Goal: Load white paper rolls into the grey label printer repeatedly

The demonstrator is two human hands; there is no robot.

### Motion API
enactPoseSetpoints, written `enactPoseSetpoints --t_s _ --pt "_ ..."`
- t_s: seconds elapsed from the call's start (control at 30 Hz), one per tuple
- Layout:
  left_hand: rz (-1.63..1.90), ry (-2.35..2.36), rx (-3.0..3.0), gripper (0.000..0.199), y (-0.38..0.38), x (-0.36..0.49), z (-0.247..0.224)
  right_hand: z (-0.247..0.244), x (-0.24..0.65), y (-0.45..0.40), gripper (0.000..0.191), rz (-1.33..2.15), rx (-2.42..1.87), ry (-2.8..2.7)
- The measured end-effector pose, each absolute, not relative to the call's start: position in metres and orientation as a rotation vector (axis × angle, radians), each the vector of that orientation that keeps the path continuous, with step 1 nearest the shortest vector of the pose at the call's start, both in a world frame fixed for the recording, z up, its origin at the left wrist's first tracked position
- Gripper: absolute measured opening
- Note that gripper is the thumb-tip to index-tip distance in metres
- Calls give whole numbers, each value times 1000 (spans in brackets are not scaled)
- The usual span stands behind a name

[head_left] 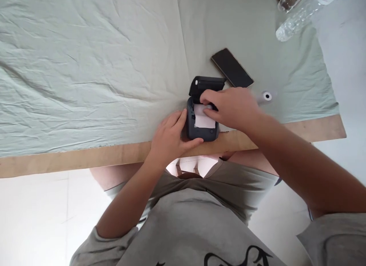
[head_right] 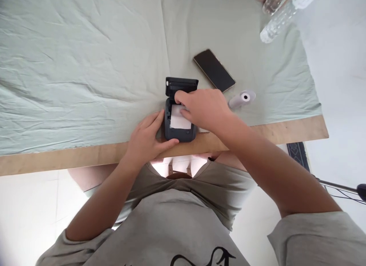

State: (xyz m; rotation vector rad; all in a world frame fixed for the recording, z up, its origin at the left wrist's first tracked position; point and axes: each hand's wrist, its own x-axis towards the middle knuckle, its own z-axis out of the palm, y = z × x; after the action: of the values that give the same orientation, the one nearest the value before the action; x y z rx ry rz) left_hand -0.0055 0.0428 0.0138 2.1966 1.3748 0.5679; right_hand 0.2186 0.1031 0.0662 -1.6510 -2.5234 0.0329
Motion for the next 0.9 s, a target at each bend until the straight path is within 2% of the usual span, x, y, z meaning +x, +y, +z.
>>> enactPoseSetpoints --t_s 0.13,0.27,0.4,0.47,0.53,0.67,0.9 --pt "545 1367 2204 91 43 -6 13 67 215 122 23 153 -1556 -2715" --pt "532 1338 2236 89 43 -6 12 95 222 122 28 300 -1647 -2655" --pt "556 1302 2241 83 42 -8 12 108 242 101 43 768 -1528 -1936" --pt "569 1304 2236 85 42 -9 12 95 251 91 39 959 -1435 -1348" --pt "577 1302 2241 87 42 -9 13 72 257 83 40 1063 -1516 -947" --pt "567 1307 2259 89 42 -9 14 38 257 77 30 975 -1698 -983" --pt "560 1301 2262 84 44 -10 13 36 261 79 28 457 -1788 -1546"
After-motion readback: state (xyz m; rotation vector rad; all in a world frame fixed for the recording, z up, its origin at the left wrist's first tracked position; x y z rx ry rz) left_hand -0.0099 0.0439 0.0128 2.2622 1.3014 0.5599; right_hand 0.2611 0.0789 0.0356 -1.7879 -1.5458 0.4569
